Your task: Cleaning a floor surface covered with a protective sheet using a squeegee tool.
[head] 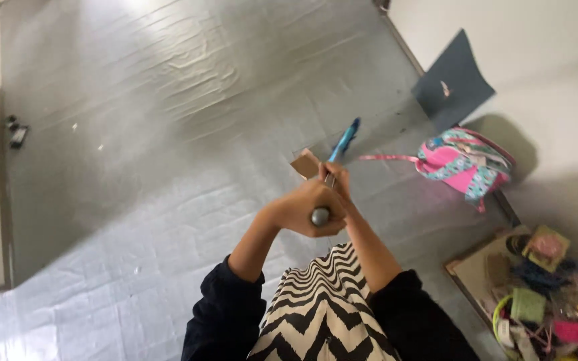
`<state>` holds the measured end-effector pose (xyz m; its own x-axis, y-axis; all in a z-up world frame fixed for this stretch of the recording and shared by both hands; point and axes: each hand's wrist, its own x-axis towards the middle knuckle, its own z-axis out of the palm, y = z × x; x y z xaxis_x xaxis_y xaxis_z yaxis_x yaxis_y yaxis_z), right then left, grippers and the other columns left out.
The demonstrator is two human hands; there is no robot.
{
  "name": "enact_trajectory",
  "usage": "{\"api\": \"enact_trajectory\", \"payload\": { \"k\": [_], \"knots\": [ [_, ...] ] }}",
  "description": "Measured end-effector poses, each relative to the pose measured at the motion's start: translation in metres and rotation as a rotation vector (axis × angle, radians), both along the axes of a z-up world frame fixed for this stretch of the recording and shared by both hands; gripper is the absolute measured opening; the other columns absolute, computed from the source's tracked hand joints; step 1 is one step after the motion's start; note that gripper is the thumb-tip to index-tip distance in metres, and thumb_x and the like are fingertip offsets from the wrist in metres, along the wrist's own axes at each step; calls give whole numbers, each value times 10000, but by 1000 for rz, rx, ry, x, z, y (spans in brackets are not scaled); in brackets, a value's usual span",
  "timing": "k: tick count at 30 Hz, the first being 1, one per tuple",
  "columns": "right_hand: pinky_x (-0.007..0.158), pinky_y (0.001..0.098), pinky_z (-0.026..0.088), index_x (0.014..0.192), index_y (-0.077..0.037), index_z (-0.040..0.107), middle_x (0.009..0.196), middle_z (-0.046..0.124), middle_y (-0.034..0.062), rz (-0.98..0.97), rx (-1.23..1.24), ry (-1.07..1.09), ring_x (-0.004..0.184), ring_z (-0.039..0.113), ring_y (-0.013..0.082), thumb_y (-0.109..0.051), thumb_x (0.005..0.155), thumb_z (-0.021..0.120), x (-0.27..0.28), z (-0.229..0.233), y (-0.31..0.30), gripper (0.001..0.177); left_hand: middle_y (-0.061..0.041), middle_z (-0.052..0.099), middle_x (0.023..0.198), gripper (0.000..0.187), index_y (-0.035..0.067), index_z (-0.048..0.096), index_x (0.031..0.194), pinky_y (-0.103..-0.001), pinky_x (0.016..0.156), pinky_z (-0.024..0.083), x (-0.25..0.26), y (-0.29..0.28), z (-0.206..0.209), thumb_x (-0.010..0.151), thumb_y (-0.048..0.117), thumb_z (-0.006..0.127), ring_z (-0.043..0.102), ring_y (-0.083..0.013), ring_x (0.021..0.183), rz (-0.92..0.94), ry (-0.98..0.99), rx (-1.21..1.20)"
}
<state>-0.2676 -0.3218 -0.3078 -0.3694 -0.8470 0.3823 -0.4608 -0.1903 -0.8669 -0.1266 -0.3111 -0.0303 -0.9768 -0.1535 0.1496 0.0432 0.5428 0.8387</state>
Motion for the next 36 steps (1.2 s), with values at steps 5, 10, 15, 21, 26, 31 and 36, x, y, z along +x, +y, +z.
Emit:
{"api": "enact_trajectory", "payload": {
  "k": [5,10,15,21,26,31,36],
  "knots": [
    [515,409,323,684,13,381,593,423,181,-29,-170,102,508,389,242,-105,991,649,4,73,-35,424,-82,490,565,314,59,525,583,-366,552,370,25,-28,30,835,80,711,480,-225,549,84,160,-23],
    [501,366,389,678,-37,453,591,543,108,204,-153,15,515,495,189,-92,1002,625,5,87,-74,371,-58,544,570,265,69,568,592,-365,573,409,15,-54,25,806,101,721,517,-216,537,174,157,-71],
    [492,363,421,707,-12,439,651,510,133,284,5,-110,569,631,162,-106,982,631,12,54,-111,349,-48,585,552,252,67,602,579,-376,593,447,-4,-84,-3,784,115,740,547,-228,533,295,27,-120],
    [580,400,431,707,-30,546,702,613,137,442,-87,260,621,589,271,-86,963,645,14,30,-140,280,-72,662,679,139,56,658,690,-358,680,510,12,-130,-16,782,101,753,615,-228,674,286,188,-142],
    [500,438,390,716,7,600,644,556,225,338,150,72,498,520,357,-180,993,637,18,72,-128,337,-84,580,674,191,-6,591,731,-311,577,452,48,-145,33,896,9,687,524,-135,601,441,223,235],
    [505,443,384,677,18,557,592,519,217,329,134,69,489,482,374,-195,1001,622,-6,107,-126,394,-64,415,552,365,3,424,583,-326,517,334,31,-143,39,858,-23,662,372,-133,526,421,187,208],
    [499,444,390,652,14,545,591,551,198,352,96,144,474,543,332,-176,936,632,-37,82,-153,353,-66,424,570,283,-4,464,597,-332,538,359,12,-148,7,794,-27,666,404,-156,565,360,261,134]
  ]
}}
